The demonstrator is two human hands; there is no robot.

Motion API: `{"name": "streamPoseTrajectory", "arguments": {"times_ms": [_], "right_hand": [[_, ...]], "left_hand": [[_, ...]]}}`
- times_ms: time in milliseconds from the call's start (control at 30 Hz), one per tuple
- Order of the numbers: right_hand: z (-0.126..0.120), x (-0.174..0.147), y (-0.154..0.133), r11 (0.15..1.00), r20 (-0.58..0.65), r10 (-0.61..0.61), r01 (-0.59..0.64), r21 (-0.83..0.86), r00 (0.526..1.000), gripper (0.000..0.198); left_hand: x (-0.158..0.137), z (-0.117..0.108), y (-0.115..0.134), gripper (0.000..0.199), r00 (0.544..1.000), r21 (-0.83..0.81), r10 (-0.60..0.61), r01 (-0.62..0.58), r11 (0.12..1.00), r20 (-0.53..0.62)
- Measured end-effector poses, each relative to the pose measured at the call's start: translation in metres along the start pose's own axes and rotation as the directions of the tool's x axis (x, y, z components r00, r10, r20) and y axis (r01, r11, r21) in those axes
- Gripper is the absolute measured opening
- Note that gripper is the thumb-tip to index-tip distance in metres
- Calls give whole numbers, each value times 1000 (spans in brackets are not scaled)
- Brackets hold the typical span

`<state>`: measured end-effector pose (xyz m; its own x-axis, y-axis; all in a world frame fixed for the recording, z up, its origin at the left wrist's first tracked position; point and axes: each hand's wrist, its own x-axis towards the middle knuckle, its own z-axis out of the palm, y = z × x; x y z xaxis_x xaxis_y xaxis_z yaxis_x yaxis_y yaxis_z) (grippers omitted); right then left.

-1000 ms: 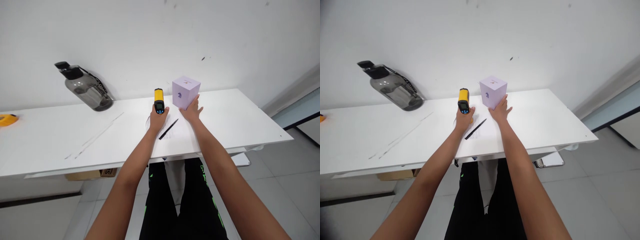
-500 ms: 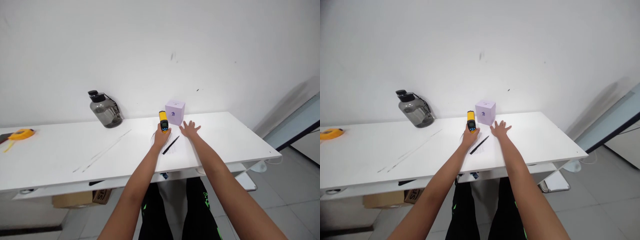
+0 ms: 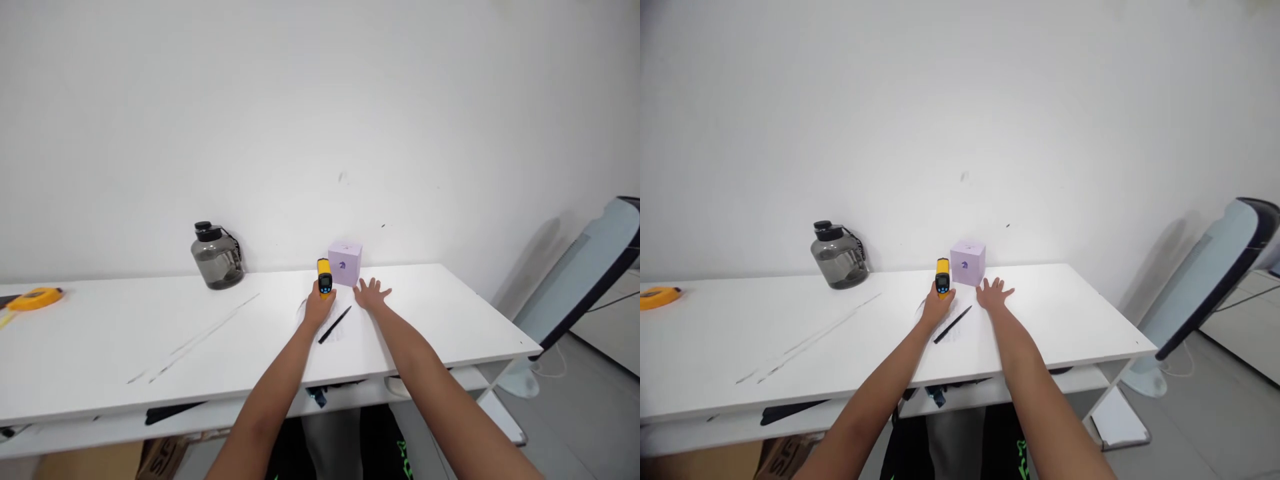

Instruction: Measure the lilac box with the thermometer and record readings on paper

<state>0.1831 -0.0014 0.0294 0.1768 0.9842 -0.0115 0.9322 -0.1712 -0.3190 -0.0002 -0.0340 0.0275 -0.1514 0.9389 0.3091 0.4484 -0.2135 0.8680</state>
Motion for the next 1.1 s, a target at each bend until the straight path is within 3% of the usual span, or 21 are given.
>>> {"name": "streamPoseTrajectory", "arguments": {"times_ms": [233,367,633,1100], "right_hand": [[2,16,-8,990,-87,128,-122,69,988,56],[7,25,-8,982,-163,171,-156,103,972,61],[6,32,-4,973,-65,227,-224,60,972,97],[7,41,-2,969,-99,248,-246,30,964,100]], "left_hand": [[-4,0,-4,32,999,-68,-18,16,998,-28],[-7,0,-4,32,999,-87,-23,20,996,-33],[-7,2,-10,28,1000,-174,1,-4,985,-20],[-12,1,-2,32,999,-180,40,-42,983,-15]]}}
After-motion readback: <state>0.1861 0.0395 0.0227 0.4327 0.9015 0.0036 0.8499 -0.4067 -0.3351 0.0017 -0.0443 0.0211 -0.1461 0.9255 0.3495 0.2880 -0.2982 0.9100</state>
